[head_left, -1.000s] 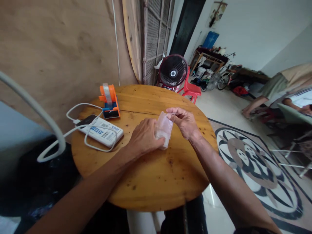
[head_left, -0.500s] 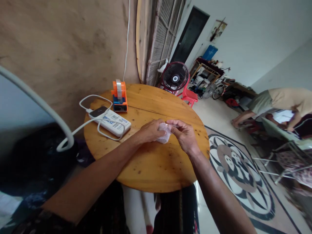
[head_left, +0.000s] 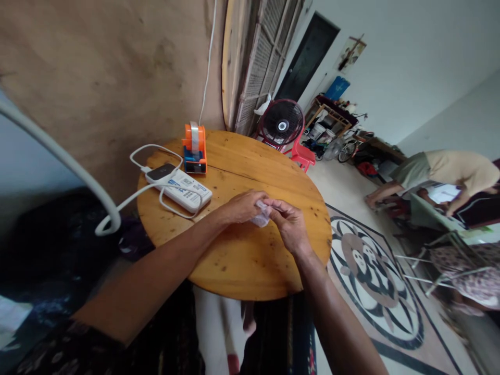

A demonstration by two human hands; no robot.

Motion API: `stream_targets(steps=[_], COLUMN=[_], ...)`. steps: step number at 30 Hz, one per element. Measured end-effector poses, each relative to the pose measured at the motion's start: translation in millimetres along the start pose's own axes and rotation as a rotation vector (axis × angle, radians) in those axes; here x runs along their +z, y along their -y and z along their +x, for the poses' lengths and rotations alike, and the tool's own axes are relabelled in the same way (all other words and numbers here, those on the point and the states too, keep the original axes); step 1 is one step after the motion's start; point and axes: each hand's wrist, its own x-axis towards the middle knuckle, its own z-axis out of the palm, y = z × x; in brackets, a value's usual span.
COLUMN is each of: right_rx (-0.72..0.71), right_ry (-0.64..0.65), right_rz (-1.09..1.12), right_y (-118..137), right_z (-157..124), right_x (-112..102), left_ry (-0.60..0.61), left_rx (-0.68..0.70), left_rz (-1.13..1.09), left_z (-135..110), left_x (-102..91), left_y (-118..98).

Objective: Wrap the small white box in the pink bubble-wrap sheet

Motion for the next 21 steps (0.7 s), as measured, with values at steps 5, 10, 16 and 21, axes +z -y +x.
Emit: stream_targets(steps=[5,10,16,21], right_rx=[0.001,-0.016,-0.028,-0.036], right_ry=[0.027,0.029,0.028,0.028], right_rz=[-0.041,-0.054,-0.102,-0.117], right_y=[-1,-1,-2,0], right_z=[0,0,-1,-1], right_x=[1,0,-1,-1], left_ry=[0.026,0.121,0.31,0.277], left_rx=[0.009,0.067,0.103,0.153], left_rz=[0.03,-0.042,0.071,0.3], left_z=[0,-3,-11,-11], left_x=[-3.0,-13.2,-31.6,-26.1], left_y=[-1,-1,-2,5])
